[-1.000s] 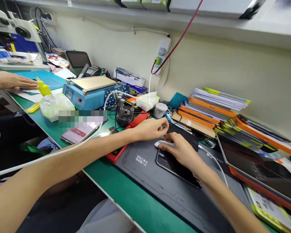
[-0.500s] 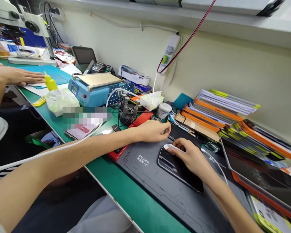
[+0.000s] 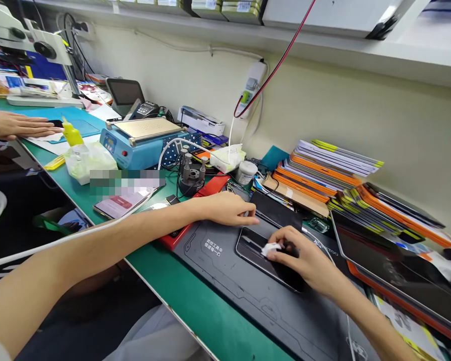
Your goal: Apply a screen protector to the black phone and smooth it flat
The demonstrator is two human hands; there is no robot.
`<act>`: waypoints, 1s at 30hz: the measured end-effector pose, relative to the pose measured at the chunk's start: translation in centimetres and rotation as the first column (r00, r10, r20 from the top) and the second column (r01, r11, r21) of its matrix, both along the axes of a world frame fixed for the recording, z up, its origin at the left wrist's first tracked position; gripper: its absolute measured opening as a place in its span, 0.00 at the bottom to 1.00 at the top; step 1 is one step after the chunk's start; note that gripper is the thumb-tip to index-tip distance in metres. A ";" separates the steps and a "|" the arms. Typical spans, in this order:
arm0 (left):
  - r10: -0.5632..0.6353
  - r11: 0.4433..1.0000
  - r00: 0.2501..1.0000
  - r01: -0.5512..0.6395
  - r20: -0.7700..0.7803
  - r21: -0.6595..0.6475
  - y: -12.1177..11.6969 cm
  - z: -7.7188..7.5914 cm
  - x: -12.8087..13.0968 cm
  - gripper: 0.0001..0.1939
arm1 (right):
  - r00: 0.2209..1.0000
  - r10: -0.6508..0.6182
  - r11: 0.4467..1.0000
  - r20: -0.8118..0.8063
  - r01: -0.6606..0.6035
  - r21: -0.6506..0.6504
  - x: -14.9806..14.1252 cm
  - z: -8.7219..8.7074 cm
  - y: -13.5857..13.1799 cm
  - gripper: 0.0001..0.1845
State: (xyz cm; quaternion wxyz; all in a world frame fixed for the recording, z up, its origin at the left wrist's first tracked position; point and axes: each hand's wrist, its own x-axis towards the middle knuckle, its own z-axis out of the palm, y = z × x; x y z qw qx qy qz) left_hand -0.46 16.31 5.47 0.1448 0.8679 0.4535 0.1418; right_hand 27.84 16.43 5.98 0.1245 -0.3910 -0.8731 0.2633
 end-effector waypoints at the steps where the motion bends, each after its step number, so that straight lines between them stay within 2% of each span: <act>1: -0.036 0.999 0.999 0.036 0.001 -0.012 -0.1 0.1 0.0 0.23 | 1.000 -0.001 1.000 0.000 0.001 0.010 1.0 -0.1 -0.3 0.19; 4: -0.106 0.992 0.994 0.107 0.019 -0.064 -0.5 0.4 0.1 0.28 | 1.000 -0.025 0.998 -0.011 0.026 0.049 3.7 -0.6 -0.8 0.19; 9: -0.109 0.980 0.991 0.119 0.074 -0.156 -0.4 0.5 0.0 0.23 | 1.000 -0.023 0.992 -0.002 0.023 0.120 6.4 -0.6 -0.8 0.23; 13: -0.058 0.960 0.988 0.095 0.145 -0.263 0.2 0.2 0.0 0.14 | 0.999 0.042 0.990 0.016 -0.043 0.134 6.9 0.0 -0.8 0.20; 16: -0.020 0.940 0.981 0.084 0.192 -0.331 0.4 0.0 0.1 0.08 | 0.998 0.063 0.986 -0.011 -0.060 0.157 6.8 -0.2 -0.4 0.19; 20: 0.009 0.939 0.980 0.059 0.197 -0.340 0.3 0.2 0.2 0.07 | 0.999 0.038 0.975 -0.034 -0.030 0.221 7.0 -0.9 0.2 0.20; 22: 0.012 0.943 0.982 0.052 0.190 -0.329 0.1 0.3 0.2 0.07 | 1.000 0.009 0.950 -0.023 -0.002 0.313 7.5 -1.1 0.0 0.19; 25: 0.011 0.947 0.983 0.048 0.183 -0.317 -0.1 0.4 0.2 0.07 | 1.000 -0.019 0.863 -0.009 0.021 0.505 8.2 -1.6 -1.3 0.15; 28: 0.021 0.949 0.983 0.038 0.185 -0.312 -0.1 0.4 0.3 0.07 | 0.999 0.050 0.777 0.010 -0.045 0.628 8.4 -2.0 -3.0 0.17; 30: 0.030 0.948 0.981 0.032 0.189 -0.316 0.0 0.3 0.4 0.08 | 0.994 0.103 0.749 0.043 -0.106 0.654 8.1 -2.1 -3.8 0.20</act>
